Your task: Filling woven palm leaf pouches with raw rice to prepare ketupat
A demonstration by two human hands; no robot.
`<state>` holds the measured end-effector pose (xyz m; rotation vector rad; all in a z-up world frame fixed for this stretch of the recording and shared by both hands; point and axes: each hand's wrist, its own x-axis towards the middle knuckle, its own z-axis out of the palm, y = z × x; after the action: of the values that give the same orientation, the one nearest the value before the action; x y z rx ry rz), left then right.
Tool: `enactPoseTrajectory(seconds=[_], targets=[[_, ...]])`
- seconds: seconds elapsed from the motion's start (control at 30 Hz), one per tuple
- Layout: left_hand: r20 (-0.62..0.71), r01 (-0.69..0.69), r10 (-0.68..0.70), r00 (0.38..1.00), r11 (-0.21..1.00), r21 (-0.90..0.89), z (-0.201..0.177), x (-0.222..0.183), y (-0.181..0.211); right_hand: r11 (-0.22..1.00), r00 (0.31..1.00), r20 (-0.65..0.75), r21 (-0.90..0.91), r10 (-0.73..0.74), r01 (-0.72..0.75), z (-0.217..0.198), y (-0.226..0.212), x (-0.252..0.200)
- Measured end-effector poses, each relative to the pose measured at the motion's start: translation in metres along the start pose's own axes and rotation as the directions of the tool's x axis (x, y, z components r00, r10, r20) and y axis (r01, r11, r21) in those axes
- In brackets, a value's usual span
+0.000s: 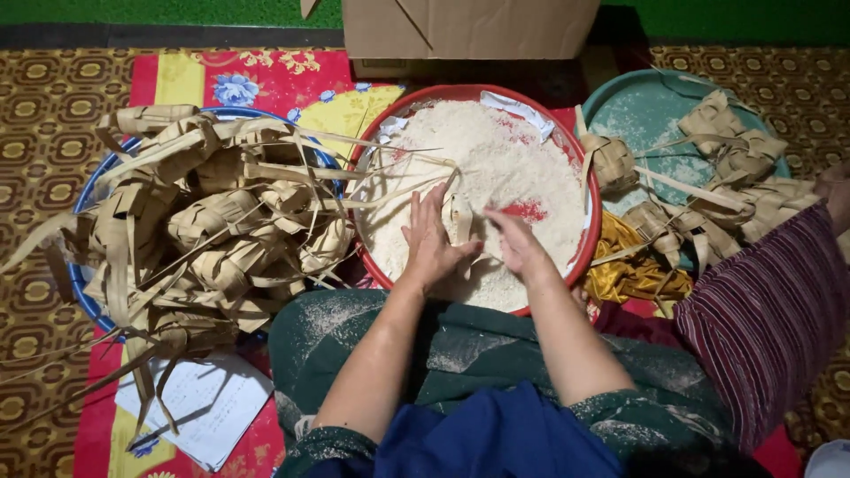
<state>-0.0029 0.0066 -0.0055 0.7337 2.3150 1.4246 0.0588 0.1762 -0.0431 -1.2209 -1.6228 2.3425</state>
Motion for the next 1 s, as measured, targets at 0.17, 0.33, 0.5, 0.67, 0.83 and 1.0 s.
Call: enactPoseTrajectory(seconds=[0.17,0.33,0.5,0.67,0.83,1.0], targets=[[0.003,0.007,-0.007,1.0,1.0,0.003,-0.002,-0.005,0.002,0.923,0.993,0.019,0.368,0.117,-0.116,-0.034,0.015,0.047],[-0.027,0.005,-0.005,1.0,1.0,0.006,0.0,-0.005,0.006,0.787,0.999,-0.024,0.616,-0.034,0.041,0.01,-0.051,0.004],[-0.057,0.021,-0.02,0.998,1.0,0.009,-0.001,-0.006,0.004,0.722,0.72,0.104,0.219,-0.686,0.656,0.051,-0.08,-0.026],[0.031,-0.003,0.003,1.0,1.0,-0.002,-0.009,-0.006,-0.007,0.429,0.757,0.216,-0.713,-0.617,0.554,0.043,-0.049,-0.041],[0.229,0.015,-0.056,0.972,0.984,0.177,-0.028,-0.013,-0.015,0.222,0.737,0.405,-0.776,-0.541,0.59,0.054,-0.049,-0.096],[0.172,0.075,-0.151,0.973,0.92,0.384,-0.012,-0.003,-0.027,0.244,0.875,0.252,-0.895,-0.413,0.373,0.069,-0.055,-0.103]])
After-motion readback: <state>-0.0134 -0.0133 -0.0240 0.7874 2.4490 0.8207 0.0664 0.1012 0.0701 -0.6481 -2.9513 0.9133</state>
